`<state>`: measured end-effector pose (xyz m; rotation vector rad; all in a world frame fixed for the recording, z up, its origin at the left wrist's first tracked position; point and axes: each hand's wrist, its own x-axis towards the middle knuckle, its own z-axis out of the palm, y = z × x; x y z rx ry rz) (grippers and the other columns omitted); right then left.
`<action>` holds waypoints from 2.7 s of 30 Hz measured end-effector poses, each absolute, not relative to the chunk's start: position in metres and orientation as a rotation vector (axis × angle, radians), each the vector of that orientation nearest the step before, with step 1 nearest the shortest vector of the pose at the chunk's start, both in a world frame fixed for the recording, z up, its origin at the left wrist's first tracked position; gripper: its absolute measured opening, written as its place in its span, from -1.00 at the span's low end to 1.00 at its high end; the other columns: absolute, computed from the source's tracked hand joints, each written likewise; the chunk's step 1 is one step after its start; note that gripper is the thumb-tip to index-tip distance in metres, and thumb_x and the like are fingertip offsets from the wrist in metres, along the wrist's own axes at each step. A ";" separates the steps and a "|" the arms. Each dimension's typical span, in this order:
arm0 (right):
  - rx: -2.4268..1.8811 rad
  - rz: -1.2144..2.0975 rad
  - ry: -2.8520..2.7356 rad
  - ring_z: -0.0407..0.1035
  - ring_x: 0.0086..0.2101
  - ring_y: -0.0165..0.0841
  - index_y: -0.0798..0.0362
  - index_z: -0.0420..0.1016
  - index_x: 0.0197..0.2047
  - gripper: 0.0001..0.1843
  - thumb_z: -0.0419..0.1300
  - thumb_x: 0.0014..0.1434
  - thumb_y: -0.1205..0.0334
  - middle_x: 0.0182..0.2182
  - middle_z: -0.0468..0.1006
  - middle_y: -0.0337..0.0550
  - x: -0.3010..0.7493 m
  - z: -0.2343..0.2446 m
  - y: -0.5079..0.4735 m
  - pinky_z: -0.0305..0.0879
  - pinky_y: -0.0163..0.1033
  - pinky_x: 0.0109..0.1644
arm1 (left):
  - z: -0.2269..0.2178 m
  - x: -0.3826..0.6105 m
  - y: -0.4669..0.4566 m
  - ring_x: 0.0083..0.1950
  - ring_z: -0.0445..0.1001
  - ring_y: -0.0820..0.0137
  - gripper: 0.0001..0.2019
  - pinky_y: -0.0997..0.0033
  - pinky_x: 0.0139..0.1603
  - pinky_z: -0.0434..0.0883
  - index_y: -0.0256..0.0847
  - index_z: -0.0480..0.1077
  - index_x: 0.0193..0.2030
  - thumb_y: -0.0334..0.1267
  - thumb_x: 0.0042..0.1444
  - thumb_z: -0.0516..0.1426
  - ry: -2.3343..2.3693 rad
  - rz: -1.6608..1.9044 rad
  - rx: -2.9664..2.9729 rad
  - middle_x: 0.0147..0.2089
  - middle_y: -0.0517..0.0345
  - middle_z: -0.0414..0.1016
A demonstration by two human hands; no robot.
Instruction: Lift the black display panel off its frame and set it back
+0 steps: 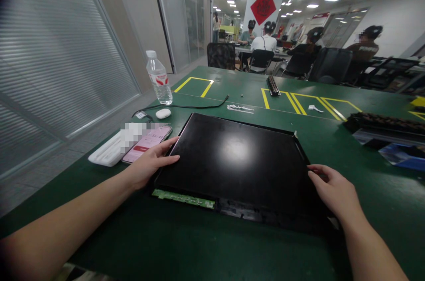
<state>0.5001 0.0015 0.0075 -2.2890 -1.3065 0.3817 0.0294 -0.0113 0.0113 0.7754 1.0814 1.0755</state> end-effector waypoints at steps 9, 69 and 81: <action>-2.274 0.266 -1.406 0.54 -0.27 0.01 -0.14 0.68 -0.27 -0.50 0.11 -0.16 -0.19 -0.25 0.69 -0.04 0.512 -0.005 0.005 0.41 0.08 -0.13 | 0.016 0.030 -0.016 0.34 0.55 -0.01 -0.18 0.20 0.21 0.59 0.04 0.41 0.44 -0.32 0.01 0.48 1.011 1.095 0.921 0.39 0.04 0.56; -2.261 0.394 -1.288 0.55 -0.10 0.02 -0.03 0.67 -0.02 -0.42 0.12 -0.02 -0.11 -0.14 0.71 0.03 0.505 0.000 0.002 0.39 0.04 0.03 | 0.024 0.030 -0.020 0.37 0.51 -0.12 -0.01 0.08 0.29 0.54 -0.05 0.17 0.58 -0.23 0.04 0.49 0.922 1.072 1.014 0.37 -0.12 0.56; -2.149 0.672 -0.832 0.57 -0.04 0.09 0.00 0.71 -0.29 -0.64 0.29 -0.08 -0.04 -0.17 0.73 0.08 0.503 0.004 0.000 0.43 0.09 0.09 | 0.017 0.028 -0.020 0.43 0.44 -0.10 0.06 0.06 0.35 0.49 -0.05 0.00 0.64 -0.23 0.10 0.46 0.852 1.139 1.115 0.43 -0.14 0.50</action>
